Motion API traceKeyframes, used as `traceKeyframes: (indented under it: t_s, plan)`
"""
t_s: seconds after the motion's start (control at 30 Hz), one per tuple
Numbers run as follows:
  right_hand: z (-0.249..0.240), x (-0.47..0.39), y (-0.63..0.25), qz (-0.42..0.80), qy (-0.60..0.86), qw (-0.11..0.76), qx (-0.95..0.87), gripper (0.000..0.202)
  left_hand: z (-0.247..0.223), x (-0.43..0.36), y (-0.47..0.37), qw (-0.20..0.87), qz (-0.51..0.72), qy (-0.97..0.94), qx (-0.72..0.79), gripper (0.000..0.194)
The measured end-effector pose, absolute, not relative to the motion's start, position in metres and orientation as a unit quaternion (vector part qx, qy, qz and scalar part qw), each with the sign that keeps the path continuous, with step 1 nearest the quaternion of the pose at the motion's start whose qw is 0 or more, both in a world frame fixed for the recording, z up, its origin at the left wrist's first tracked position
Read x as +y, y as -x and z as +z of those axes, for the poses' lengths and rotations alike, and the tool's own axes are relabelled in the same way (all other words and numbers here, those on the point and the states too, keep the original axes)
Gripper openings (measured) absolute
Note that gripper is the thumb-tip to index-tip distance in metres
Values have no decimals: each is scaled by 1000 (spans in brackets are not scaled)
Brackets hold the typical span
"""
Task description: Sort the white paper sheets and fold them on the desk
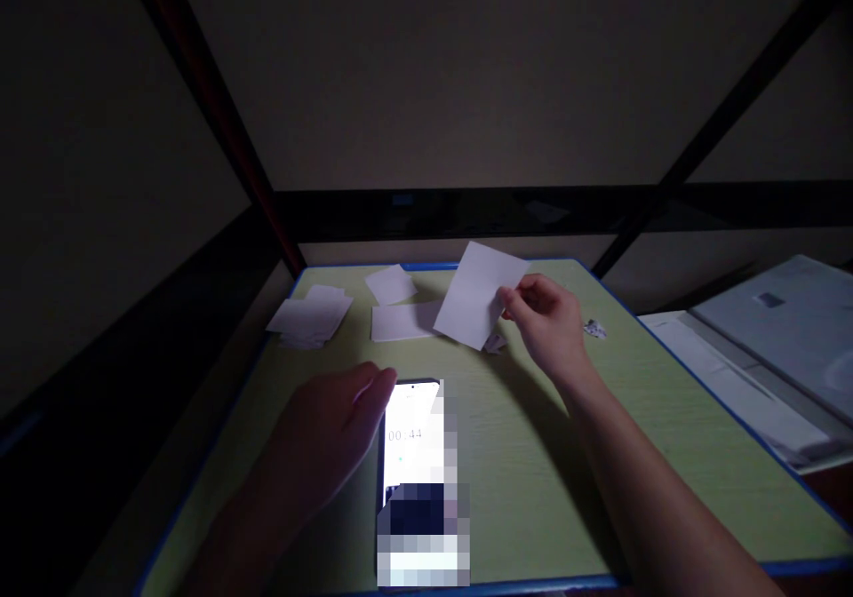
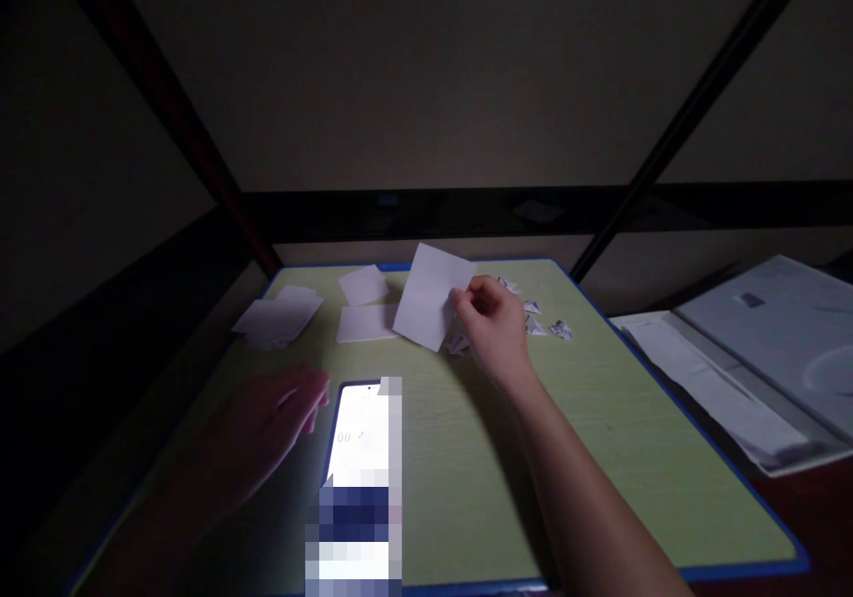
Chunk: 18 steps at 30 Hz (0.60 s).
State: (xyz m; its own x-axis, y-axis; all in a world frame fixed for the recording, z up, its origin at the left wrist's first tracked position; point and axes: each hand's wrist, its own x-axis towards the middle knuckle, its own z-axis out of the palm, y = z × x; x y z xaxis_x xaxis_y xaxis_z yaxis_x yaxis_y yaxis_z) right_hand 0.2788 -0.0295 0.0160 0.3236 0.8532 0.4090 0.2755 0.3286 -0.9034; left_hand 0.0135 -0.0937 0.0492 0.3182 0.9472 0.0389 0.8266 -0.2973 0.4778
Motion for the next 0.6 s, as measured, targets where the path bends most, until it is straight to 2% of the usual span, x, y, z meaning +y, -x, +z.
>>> traceKeyframes:
  t_s: [0.07,0.13,0.2,0.6]
  plan:
    - [16,-31,-278,234,532,612,-536,13,45,-76,-18,166,90,-789,585,52]
    - [18,-33,-277,225,538,605,-542,13,38,-58,-21,143,18,-793,592,51]
    - [20,-35,-276,216,546,598,-545,13,31,-47,-22,166,-17,-798,578,53]
    - [22,-41,-264,232,558,560,-567,15,22,-50,-19,207,2,-815,542,41]
